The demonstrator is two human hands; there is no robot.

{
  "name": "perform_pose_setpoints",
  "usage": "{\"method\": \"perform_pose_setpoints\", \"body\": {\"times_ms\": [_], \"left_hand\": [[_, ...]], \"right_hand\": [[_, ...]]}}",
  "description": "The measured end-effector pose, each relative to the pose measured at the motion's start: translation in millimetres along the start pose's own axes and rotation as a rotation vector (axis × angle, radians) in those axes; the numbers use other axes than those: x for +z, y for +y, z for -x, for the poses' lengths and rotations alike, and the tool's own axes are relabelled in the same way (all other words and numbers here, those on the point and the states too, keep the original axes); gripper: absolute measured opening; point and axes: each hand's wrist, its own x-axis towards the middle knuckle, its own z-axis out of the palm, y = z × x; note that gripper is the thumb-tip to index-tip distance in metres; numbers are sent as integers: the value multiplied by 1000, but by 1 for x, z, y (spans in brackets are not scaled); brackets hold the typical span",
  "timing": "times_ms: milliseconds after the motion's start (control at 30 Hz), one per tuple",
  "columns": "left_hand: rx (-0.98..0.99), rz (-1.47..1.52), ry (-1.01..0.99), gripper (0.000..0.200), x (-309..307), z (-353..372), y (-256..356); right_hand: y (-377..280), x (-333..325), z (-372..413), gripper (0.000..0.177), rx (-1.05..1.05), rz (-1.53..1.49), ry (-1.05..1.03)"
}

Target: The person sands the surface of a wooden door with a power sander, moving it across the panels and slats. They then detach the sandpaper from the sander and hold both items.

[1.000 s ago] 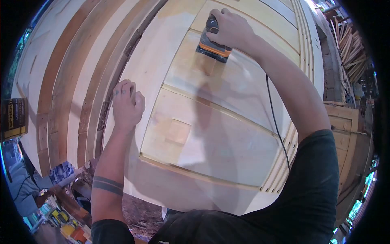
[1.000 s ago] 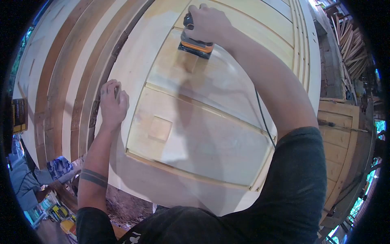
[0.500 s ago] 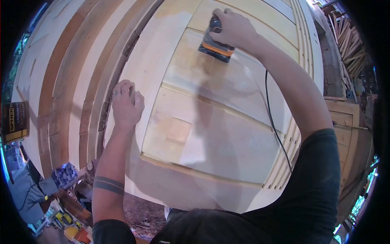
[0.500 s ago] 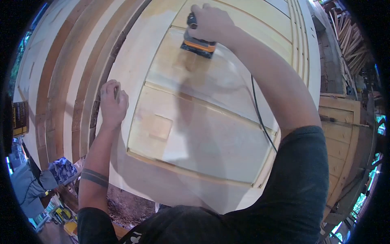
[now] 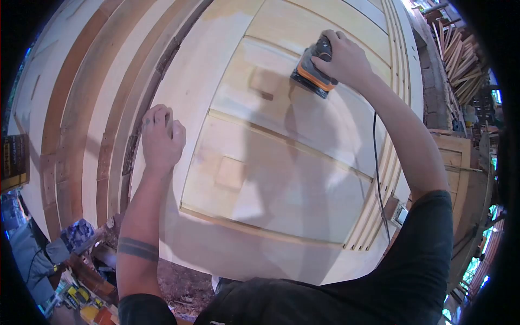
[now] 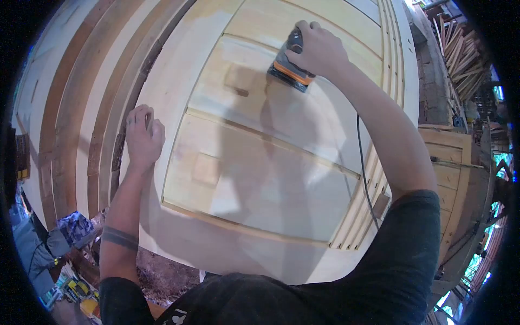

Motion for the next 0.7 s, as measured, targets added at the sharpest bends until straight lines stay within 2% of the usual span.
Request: {"method": "perform_pose_setpoints", "body": {"times_ms": [300, 533, 633, 700], "left_hand": [[-5, 46, 5, 31, -2, 1, 0], [-4, 52, 26, 31, 1, 2, -1], [-17, 76, 28, 30, 0, 1, 0], [6, 83, 49, 30, 0, 1, -1]], "right_hand": [[-50, 11, -63, 63, -93, -21, 23], [-93, 2, -76, 60, -103, -92, -1], [-101, 0, -86, 45, -159, -168, 71], [-105, -3, -88, 43, -163, -178, 51]]}}
